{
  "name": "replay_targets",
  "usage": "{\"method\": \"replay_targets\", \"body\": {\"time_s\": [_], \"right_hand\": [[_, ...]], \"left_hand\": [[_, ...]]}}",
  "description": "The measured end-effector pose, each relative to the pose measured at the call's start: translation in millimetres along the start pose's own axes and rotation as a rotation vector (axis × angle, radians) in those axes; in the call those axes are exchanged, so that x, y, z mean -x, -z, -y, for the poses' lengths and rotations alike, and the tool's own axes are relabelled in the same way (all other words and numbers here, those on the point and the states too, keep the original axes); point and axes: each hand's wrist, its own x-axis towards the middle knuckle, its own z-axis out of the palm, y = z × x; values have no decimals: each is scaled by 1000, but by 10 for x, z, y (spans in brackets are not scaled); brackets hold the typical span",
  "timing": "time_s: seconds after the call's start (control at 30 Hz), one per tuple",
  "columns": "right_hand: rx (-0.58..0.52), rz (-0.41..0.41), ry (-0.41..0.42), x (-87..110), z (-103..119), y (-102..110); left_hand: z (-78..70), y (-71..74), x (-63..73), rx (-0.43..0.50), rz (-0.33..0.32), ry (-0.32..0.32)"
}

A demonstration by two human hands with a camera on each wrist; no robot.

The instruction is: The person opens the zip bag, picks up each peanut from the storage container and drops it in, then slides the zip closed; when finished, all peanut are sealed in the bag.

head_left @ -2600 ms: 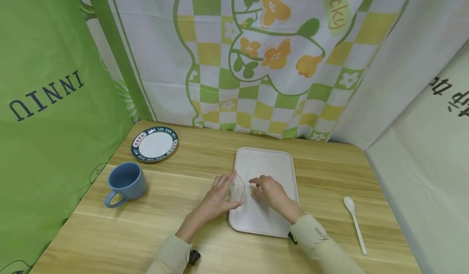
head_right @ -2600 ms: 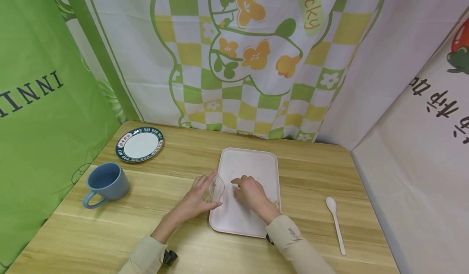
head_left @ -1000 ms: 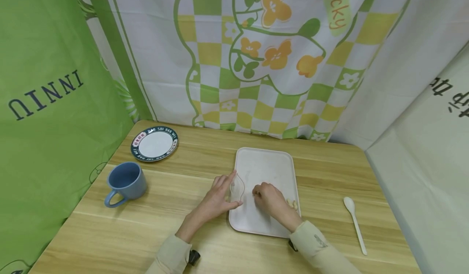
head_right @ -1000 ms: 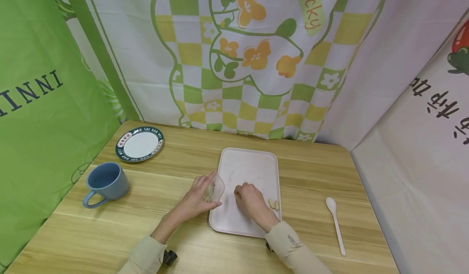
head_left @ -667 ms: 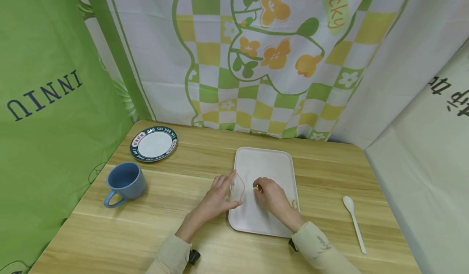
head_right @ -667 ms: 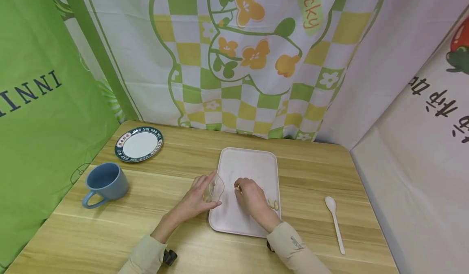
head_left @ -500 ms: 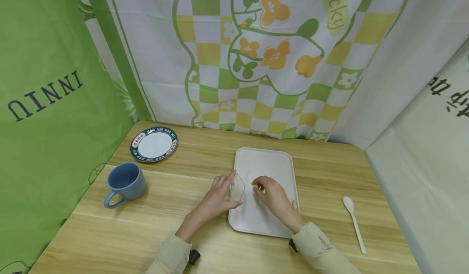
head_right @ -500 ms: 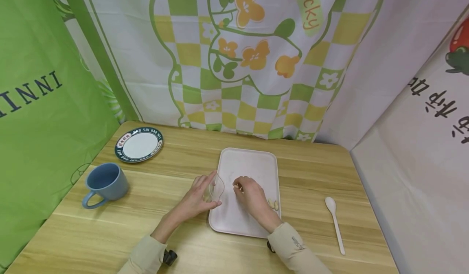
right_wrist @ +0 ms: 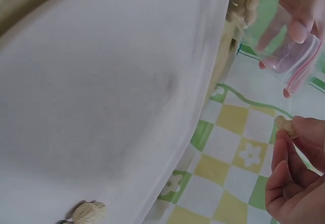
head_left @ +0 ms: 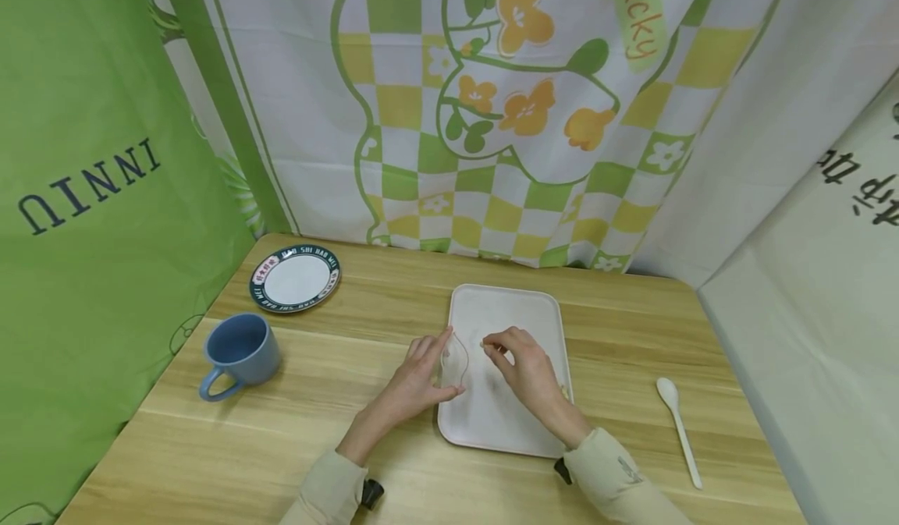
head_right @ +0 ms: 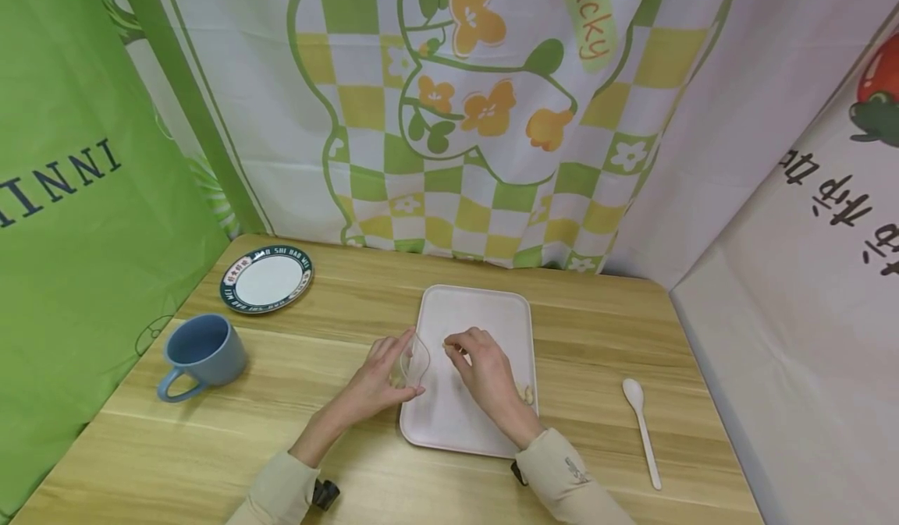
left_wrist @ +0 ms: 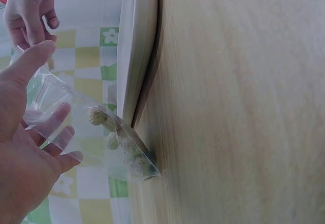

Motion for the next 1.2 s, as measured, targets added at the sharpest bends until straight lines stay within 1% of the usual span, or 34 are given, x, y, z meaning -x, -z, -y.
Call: {"method": "replay_targets", "body": {"time_s": [0.2, 0.4, 0.57, 0.73, 0.97, 1.2], "right_hand": [[-33, -33, 27, -45, 64, 62], [-91, -32, 24, -71, 135, 119], [-129, -19, 82, -76, 189, 148], [-133, 7, 130, -70, 219, 130], [-132, 68, 146, -51, 243, 98], [-111, 110, 186, -44, 271, 66]], "left_hand": [[-2, 4, -12, 10, -11, -3], [-6, 2, -12, 13, -7, 4], [-18, 7, -11, 21, 0, 9], [-17, 3, -7, 22, -2, 2], [-12, -12, 7, 14, -9, -3], [-6, -20, 4, 3, -9, -10]]}}
